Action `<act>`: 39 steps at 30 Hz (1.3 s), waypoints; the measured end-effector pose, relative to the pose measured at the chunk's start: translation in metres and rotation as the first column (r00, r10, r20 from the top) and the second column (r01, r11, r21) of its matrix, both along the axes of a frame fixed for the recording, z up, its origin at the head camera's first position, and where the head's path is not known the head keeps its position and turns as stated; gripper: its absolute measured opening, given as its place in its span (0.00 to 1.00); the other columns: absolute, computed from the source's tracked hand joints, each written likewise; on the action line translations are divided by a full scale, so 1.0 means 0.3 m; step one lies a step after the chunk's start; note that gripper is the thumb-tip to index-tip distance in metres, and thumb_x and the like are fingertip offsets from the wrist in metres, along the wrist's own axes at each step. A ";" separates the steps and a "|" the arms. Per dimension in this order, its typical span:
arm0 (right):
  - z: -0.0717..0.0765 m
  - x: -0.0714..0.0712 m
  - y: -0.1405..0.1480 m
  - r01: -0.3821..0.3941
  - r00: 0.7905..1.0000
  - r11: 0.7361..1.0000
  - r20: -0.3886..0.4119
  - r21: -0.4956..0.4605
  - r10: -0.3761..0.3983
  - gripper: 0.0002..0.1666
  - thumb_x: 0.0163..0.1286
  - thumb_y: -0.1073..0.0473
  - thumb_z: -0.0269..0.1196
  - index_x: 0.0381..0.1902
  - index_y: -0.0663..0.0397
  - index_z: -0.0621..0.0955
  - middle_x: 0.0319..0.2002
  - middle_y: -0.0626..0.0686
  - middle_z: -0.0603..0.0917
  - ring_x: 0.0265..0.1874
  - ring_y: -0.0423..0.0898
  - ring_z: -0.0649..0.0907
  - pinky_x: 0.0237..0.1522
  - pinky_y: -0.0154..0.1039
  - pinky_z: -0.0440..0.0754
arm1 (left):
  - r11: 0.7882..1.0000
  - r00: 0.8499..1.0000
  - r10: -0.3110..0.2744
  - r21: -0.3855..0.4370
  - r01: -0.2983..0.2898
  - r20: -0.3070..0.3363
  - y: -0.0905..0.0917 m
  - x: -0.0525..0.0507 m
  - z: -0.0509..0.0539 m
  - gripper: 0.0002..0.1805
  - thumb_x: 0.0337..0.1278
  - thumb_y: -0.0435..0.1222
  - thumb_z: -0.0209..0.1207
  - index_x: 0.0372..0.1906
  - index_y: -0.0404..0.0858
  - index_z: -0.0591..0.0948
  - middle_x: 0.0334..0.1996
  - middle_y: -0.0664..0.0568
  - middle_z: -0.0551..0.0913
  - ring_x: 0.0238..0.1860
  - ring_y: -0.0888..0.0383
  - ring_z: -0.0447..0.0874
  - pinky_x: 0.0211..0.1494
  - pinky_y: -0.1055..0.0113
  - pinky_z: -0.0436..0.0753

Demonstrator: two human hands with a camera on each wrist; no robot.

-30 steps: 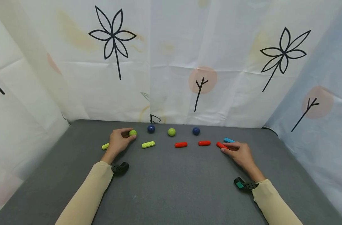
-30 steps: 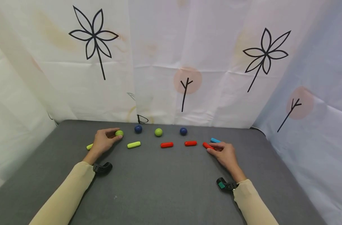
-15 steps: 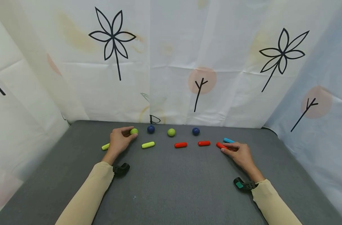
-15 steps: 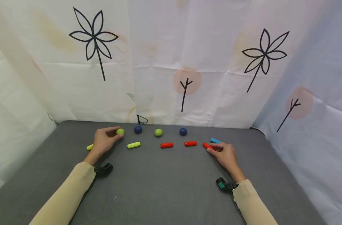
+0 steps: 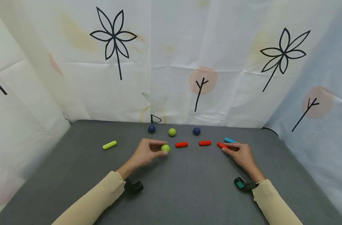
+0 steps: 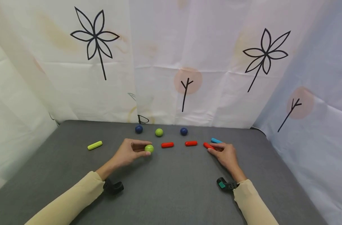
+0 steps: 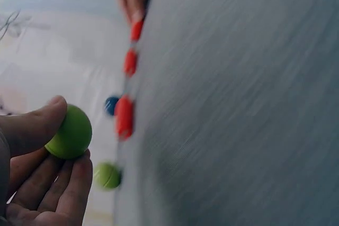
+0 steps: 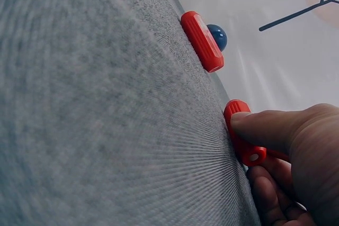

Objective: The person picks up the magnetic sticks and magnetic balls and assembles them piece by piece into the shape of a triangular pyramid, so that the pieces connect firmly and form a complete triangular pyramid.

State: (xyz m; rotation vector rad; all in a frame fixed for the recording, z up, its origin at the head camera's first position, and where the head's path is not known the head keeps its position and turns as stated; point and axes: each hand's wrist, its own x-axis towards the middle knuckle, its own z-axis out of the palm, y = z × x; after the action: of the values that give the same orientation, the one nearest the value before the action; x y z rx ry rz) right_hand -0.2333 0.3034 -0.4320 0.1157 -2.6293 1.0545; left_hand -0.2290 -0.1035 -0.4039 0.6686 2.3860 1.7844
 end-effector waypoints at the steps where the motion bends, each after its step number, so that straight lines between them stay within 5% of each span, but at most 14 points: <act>1: 0.001 0.000 0.001 -0.003 1.000 1.000 0.003 -0.004 0.003 0.19 0.65 0.56 0.74 0.50 0.62 0.88 0.57 0.64 0.83 0.48 0.60 0.85 0.38 0.33 0.79 | 1.000 0.999 -0.027 -0.003 0.027 0.017 0.012 0.009 -0.011 0.22 0.57 0.29 0.71 0.57 0.27 0.83 0.53 0.39 0.85 0.56 0.46 0.85 0.53 0.66 0.84; 9: 0.004 -0.003 -0.003 0.000 1.000 1.000 0.016 -0.010 0.000 0.19 0.66 0.54 0.74 0.50 0.61 0.89 0.57 0.63 0.84 0.50 0.59 0.84 0.41 0.34 0.80 | 0.992 0.989 -0.116 -0.040 0.120 0.094 0.035 0.036 -0.072 0.21 0.57 0.32 0.72 0.56 0.32 0.85 0.50 0.42 0.87 0.53 0.50 0.86 0.52 0.64 0.85; 17: 0.002 -0.003 -0.006 0.009 1.000 1.000 0.024 -0.023 -0.009 0.19 0.65 0.55 0.74 0.50 0.61 0.89 0.55 0.64 0.84 0.47 0.57 0.85 0.39 0.32 0.79 | 0.988 0.984 -0.139 -0.058 0.146 0.108 0.036 0.042 -0.073 0.21 0.56 0.32 0.73 0.56 0.33 0.86 0.52 0.45 0.87 0.54 0.54 0.86 0.53 0.65 0.85; 25: 0.001 -0.004 -0.007 0.023 0.999 0.999 0.041 -0.021 -0.022 0.21 0.65 0.55 0.74 0.52 0.62 0.88 0.53 0.64 0.85 0.43 0.55 0.86 0.38 0.35 0.80 | 0.982 0.987 -0.153 -0.103 0.158 0.047 0.042 0.050 -0.072 0.21 0.56 0.32 0.73 0.56 0.33 0.86 0.52 0.46 0.87 0.54 0.56 0.86 0.53 0.67 0.84; 39: 0.000 -0.003 -0.007 0.037 0.999 0.999 0.040 -0.013 -0.037 0.20 0.65 0.58 0.74 0.51 0.64 0.87 0.57 0.65 0.83 0.47 0.60 0.84 0.46 0.51 0.81 | 0.983 0.989 -0.144 -0.109 0.148 0.047 0.046 0.051 -0.080 0.21 0.56 0.33 0.73 0.56 0.34 0.86 0.52 0.46 0.87 0.54 0.56 0.86 0.54 0.66 0.84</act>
State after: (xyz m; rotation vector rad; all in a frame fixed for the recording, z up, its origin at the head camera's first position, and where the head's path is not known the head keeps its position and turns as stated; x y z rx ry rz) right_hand -0.2343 0.3014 -0.4321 0.0437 -2.6480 1.0732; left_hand -0.2137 -0.0897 -0.4281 0.7655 2.3251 1.5788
